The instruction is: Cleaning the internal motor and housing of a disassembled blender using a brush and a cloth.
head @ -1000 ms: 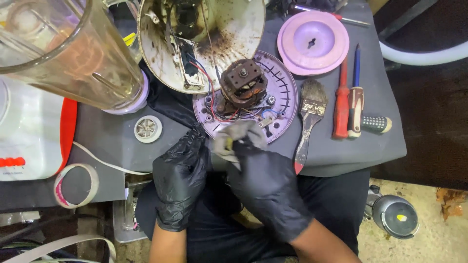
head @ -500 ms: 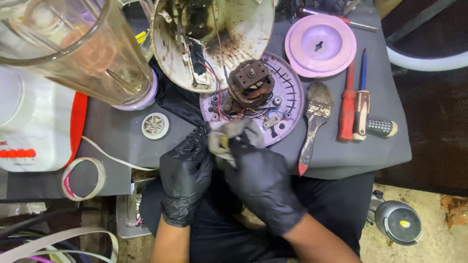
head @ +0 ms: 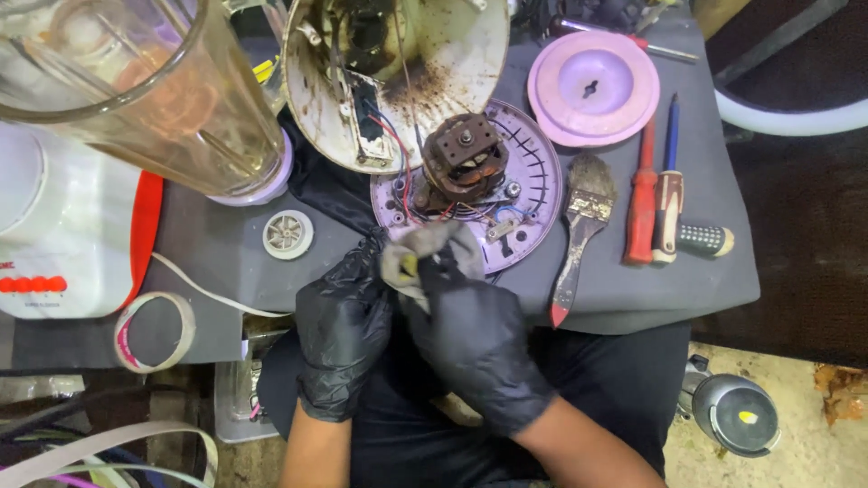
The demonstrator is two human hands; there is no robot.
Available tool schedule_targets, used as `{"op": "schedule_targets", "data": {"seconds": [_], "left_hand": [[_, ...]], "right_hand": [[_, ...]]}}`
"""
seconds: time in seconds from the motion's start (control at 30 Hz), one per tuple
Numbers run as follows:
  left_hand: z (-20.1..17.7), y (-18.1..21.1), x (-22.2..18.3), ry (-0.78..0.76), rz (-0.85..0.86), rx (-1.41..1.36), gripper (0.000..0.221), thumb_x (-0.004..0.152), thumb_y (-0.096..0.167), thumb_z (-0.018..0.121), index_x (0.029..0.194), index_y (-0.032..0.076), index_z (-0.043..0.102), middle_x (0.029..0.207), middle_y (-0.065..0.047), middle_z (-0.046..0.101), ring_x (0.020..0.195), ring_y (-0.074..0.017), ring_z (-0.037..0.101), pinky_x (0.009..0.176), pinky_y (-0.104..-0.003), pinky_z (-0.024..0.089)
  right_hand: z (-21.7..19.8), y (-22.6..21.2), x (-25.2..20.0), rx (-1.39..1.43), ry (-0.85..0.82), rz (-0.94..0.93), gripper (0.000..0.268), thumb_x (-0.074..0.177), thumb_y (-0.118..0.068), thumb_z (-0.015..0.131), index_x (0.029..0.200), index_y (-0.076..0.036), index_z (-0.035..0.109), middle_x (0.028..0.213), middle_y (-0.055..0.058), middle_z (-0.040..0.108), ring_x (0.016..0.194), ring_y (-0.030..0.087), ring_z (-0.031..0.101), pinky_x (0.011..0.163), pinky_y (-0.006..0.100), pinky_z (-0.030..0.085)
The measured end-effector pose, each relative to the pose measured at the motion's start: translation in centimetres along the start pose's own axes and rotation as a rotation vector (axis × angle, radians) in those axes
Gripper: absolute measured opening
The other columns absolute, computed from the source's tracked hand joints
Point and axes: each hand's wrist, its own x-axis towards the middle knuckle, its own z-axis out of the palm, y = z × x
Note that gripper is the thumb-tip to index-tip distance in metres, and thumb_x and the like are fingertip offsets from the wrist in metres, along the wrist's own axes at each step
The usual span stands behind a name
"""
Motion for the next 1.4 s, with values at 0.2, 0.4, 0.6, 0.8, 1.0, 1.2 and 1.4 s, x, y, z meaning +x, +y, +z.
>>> {"op": "schedule_targets", "data": {"seconds": [0.2,0.4,0.6,0.8,1.0,1.2,1.4], "left_hand": [[0.6,-0.2,-0.5,0.023,-0.028,0.02,0.028,0.095,0.013,0.068,0.12,0.002,0.076,0.124,-0.019,0.074,0.114,-0.0361,0.073,0.099,-0.045,0.057],[1.2,0.0,-0.9,0.045,-0.047,0.153,0.035,0.093,0.015,0.068,0.126,0.007,0.073,0.124,-0.016,0.074,0.11,-0.0368,0.072,0.087,-0.048,0.058],[0.2,2.3,0.5,0.173,0.066,0.272,0.027,0.106,0.011,0.061,0.13,0.012,0.074,0.112,-0.008,0.076,0.095,-0.0271,0.073,0.077,-0.041,0.057],[1.7,2.1,-0.3,0.091,0.228,0.176,0.028,0.099,0.021,0.057,0.109,0.002,0.075,0.11,-0.016,0.075,0.095,-0.035,0.073,0.075,-0.047,0.057],[1.4,3.2,1.1,0.008,0.205,0.098,0.033,0.101,0.016,0.056,0.13,0.013,0.072,0.125,-0.007,0.074,0.107,-0.0305,0.074,0.085,-0.044,0.061],[1.9,3.1,2.0,-0.094,0.338,0.116,0.028,0.1,0.016,0.065,0.127,0.014,0.073,0.125,-0.004,0.074,0.099,-0.0307,0.069,0.081,-0.043,0.059],[2.8,2.7,2.1,0.058,0.338,0.055,0.02,0.096,0.024,0.066,0.11,0.017,0.079,0.113,-0.008,0.076,0.089,-0.0326,0.071,0.068,-0.038,0.061]], "right_hand": [[-1.7,1.7,-1.2,0.034,-0.072,0.083,0.042,0.084,-0.039,0.064,0.123,-0.026,0.067,0.082,0.011,0.076,0.059,0.048,0.067,0.052,0.06,0.048],[-0.2,1.0,-0.7,0.062,0.001,0.0,0.063,0.082,-0.037,0.067,0.141,-0.02,0.05,0.142,0.025,0.056,0.069,0.045,0.07,0.051,0.06,0.054],[-2.6,3.7,-2.1,0.092,-0.087,0.136,0.038,0.081,-0.037,0.065,0.117,-0.023,0.07,0.087,0.014,0.076,0.065,0.049,0.068,0.053,0.062,0.05],[-0.7,3.0,-1.1,-0.008,0.048,-0.018,0.068,0.087,-0.049,0.061,0.137,-0.003,0.054,0.125,0.026,0.069,0.067,0.036,0.074,0.044,0.057,0.052],[-4.4,7.9,-3.7,0.177,-0.169,0.142,0.038,0.082,-0.05,0.062,0.109,-0.029,0.078,0.086,0.012,0.079,0.071,0.044,0.072,0.062,0.054,0.054],[-5.2,10.9,-3.4,0.088,0.026,0.277,0.022,0.087,-0.033,0.068,0.094,-0.012,0.068,0.067,0.019,0.067,0.058,0.048,0.063,0.055,0.057,0.044],[-5.3,8.9,-1.7,-0.082,0.104,0.112,0.051,0.087,-0.041,0.069,0.119,-0.002,0.075,0.08,0.024,0.073,0.07,0.049,0.066,0.055,0.042,0.058]]}}
